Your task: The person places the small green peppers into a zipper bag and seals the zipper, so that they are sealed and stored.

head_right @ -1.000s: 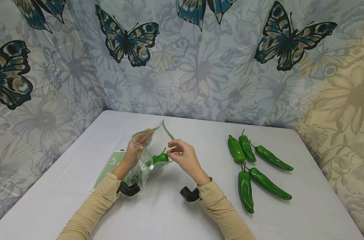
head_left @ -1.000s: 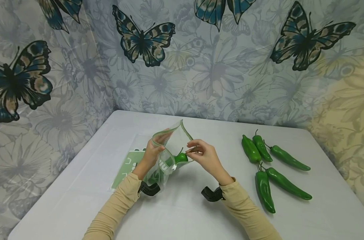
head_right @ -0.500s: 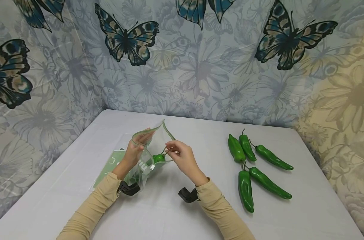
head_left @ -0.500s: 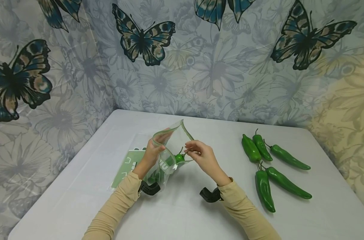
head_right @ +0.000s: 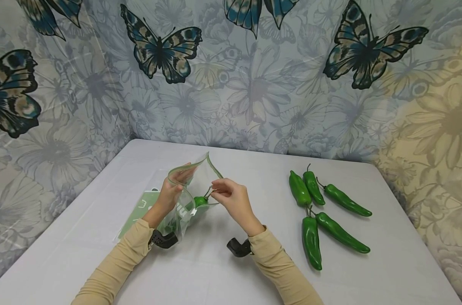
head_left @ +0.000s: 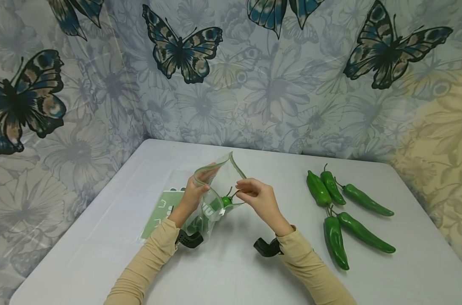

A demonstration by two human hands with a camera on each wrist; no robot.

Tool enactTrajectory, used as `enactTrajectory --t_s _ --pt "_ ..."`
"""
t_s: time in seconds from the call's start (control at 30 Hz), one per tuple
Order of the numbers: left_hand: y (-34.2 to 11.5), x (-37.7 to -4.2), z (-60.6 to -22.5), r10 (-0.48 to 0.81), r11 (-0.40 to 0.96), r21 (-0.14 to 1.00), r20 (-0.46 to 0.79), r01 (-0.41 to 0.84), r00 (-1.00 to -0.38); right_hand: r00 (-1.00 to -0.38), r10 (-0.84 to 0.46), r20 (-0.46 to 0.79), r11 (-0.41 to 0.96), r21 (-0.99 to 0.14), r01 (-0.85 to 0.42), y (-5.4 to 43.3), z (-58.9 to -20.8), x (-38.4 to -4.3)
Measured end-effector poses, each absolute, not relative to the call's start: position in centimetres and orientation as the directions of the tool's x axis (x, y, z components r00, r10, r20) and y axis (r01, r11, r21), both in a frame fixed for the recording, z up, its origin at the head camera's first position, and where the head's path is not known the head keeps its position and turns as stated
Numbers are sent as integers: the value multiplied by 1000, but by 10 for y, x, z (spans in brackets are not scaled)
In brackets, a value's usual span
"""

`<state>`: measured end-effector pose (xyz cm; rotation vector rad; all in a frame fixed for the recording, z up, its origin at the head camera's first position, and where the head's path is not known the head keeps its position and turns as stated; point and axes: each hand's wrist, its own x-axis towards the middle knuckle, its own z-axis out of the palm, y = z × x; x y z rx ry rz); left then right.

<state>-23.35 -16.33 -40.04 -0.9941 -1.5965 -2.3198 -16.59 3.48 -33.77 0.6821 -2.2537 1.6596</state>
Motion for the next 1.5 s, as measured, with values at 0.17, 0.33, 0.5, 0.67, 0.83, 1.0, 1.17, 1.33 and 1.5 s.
enactTrajectory --t_s 0.17,0.33,0.5,0.67,0.83,1.0,1.17,1.33,1.5 --pt "-164 -234 -401 235 -407 781 591 474 -772 -851 -200 485 221 -824 -522 35 -339 -167" --pt "-164 -236 -402 240 -403 783 590 474 -771 -839 -217 499 244 -805 -542 35 -339 -167" --pt "-164 -236 -403 238 -407 779 595 477 -768 -830 -243 501 259 -792 -554 35 -338 -167" --pt "-164 -235 -402 231 -406 783 586 471 -776 -824 -286 489 272 -783 -559 36 -347 -174" --pt "-164 -234 -400 237 -402 790 578 463 -781 -830 -321 456 320 -773 -548 39 -364 -185" --pt "-163 -233 -400 233 -407 784 585 469 -777 -814 -386 433 358 -744 -565 39 -366 -187" --pt "-162 -233 -399 223 -415 776 593 475 -774 -792 -432 432 391 -701 -596 37 -364 -185" --pt "-162 -232 -399 214 -405 777 592 481 -777 -779 -446 441 353 -713 -606 34 -354 -177" --pt "-162 -233 -399 210 -403 783 584 475 -784 -762 -488 425 334 -716 -613 36 -361 -182"
